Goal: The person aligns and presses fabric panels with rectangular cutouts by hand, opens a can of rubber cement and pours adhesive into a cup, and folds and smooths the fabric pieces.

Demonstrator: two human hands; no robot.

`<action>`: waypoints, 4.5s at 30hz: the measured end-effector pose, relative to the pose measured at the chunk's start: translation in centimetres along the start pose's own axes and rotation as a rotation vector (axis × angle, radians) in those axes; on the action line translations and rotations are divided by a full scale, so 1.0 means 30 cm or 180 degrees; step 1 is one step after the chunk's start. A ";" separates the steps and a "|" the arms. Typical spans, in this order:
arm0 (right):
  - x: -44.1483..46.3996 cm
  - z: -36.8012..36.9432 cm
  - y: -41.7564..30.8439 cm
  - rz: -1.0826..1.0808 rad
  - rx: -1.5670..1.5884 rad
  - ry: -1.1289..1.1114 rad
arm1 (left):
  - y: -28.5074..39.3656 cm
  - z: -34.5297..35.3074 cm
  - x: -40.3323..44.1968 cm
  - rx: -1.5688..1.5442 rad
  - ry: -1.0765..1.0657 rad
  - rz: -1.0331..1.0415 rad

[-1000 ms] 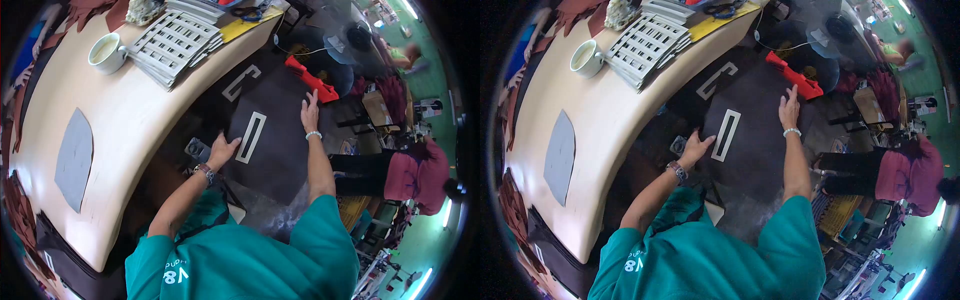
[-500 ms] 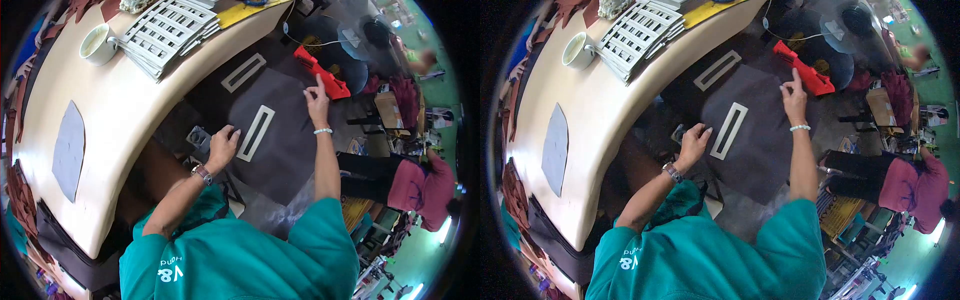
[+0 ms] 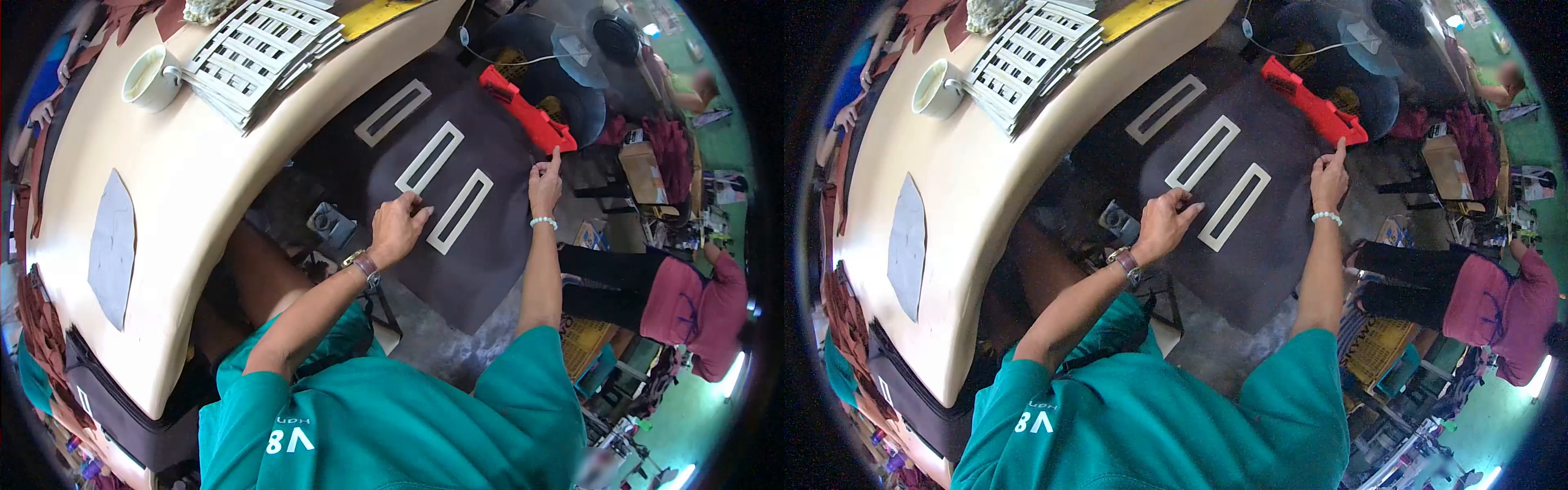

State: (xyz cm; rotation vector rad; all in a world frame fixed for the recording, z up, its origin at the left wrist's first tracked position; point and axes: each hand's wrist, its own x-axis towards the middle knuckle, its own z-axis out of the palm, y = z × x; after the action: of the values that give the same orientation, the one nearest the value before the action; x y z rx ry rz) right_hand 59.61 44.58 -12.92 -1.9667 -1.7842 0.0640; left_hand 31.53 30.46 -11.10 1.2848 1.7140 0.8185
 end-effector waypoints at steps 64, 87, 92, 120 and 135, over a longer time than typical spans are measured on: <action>-0.397 -0.075 -1.071 -0.1749 0.2167 0.0299 | -0.256 -0.534 -0.442 -0.0678 -0.0415 0.0029; -1.017 -0.061 -1.706 -0.3296 0.1884 -0.1001 | -0.836 -1.753 -1.297 0.2685 0.5282 -0.2863; -1.027 -0.065 -1.713 -0.3213 0.2203 -0.1119 | -0.597 -1.680 -1.277 0.1913 0.4804 -0.2646; -0.924 -0.011 -1.714 -0.1181 0.3668 -0.2402 | -0.658 -1.550 -0.922 0.2633 0.4268 -0.1448; -0.536 0.020 -1.789 -0.3383 0.1926 -0.0896 | -0.402 -1.231 -1.093 -0.0361 0.3105 -0.0479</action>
State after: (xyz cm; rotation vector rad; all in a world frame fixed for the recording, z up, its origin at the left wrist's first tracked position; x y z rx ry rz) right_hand 7.30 31.36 2.23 -0.4891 -2.3879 0.4688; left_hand -2.03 -5.19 2.59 0.6675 2.4042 1.5786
